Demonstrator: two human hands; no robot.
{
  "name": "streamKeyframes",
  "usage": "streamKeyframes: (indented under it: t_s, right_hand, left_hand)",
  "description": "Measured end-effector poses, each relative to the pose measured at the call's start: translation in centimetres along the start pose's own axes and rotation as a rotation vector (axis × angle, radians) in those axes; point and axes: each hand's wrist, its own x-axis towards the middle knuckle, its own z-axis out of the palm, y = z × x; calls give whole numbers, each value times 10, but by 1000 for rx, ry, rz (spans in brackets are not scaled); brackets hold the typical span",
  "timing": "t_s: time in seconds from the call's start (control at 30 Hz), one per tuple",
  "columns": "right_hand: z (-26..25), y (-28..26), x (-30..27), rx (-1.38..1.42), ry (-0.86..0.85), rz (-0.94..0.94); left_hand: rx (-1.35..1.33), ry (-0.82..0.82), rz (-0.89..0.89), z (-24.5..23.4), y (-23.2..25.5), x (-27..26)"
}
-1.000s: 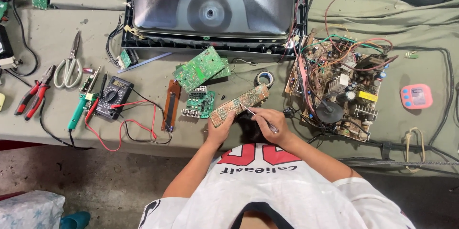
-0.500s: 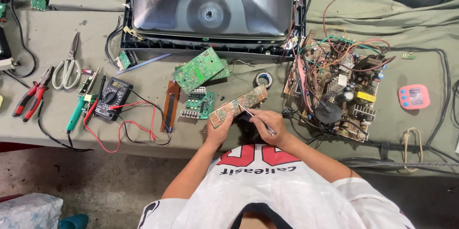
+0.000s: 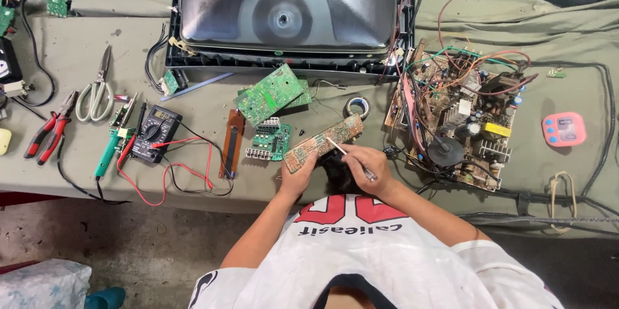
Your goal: Cleaning the internal circuit boards and the exterior of a CRT television tube using a cloth and a small cleaning tool.
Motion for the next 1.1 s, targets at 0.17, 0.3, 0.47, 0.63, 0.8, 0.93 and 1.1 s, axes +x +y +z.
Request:
streamKeyframes:
  t_s: [0.17, 0.3, 0.47, 0.63, 0.8, 0.93, 1.1]
  right_hand:
    - [0, -15, 3, -15, -28, -30]
    - [-2, -6, 7, -8, 25, 14]
    - [9, 15, -11, -29, 0, -29]
    - [4, -1, -3, -34, -1, 0]
    - [-2, -4, 2, -13, 25, 43]
    - [3, -1, -4, -20, 0, 15]
    - [6, 17, -13, -27, 11, 3]
  left_hand:
    - [-3, 34, -14, 0, -21, -4]
    - [14, 28, -31, -1, -7, -3]
    - [17, 53, -62, -5, -23, -5]
    - [16, 61, -74, -2, -13, -3]
    - [19, 53, -79, -4, -10, -4]
    - [21, 39, -75, -1, -14, -3]
    - [19, 38, -55, -1, -13, -2]
